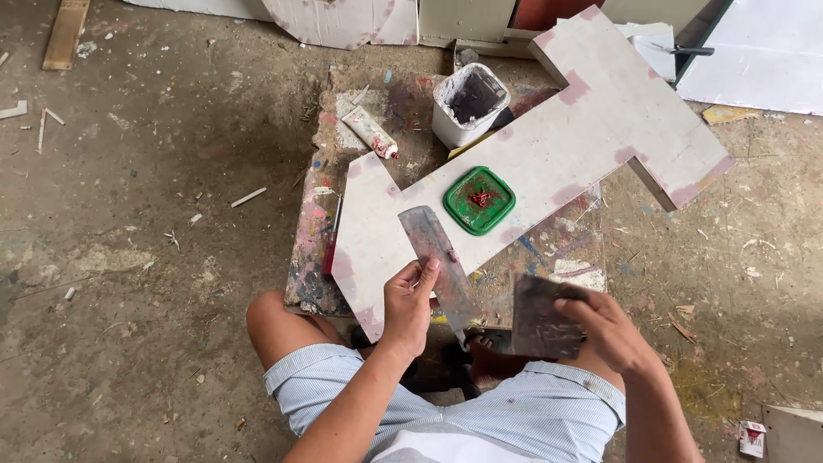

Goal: The person is finishing the edges of a large white letter 'T' by sanding with sandpaper and scraping with a metal tool to remove imperfections and smooth the surface.

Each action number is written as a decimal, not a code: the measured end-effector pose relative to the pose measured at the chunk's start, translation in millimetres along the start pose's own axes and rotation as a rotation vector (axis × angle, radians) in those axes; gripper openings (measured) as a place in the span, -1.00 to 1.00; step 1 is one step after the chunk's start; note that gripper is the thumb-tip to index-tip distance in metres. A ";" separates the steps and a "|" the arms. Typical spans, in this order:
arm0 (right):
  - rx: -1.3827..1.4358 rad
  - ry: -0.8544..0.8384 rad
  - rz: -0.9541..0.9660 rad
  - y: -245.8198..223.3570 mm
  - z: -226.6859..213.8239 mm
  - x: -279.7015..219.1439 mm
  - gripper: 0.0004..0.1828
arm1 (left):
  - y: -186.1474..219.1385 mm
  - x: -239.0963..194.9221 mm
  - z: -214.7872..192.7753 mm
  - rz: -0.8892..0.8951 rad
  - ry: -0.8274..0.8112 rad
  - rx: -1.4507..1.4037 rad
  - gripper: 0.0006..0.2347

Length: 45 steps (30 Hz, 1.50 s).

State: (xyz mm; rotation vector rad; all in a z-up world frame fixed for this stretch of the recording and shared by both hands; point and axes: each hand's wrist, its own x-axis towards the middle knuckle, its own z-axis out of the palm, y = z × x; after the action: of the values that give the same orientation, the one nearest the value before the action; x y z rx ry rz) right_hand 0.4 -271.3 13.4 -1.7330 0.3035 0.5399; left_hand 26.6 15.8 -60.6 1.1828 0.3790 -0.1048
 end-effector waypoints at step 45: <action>0.758 0.261 0.290 163.4 36.7 118.9 -0.68 | 9.7 -40.3 -115.8 -0.305 0.230 -0.058 -0.89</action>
State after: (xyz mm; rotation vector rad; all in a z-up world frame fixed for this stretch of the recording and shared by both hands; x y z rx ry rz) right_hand 16.9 -263.4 -191.1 -1.0179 0.8376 0.3340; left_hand -35.4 120.9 -75.7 1.0762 0.7592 -0.2216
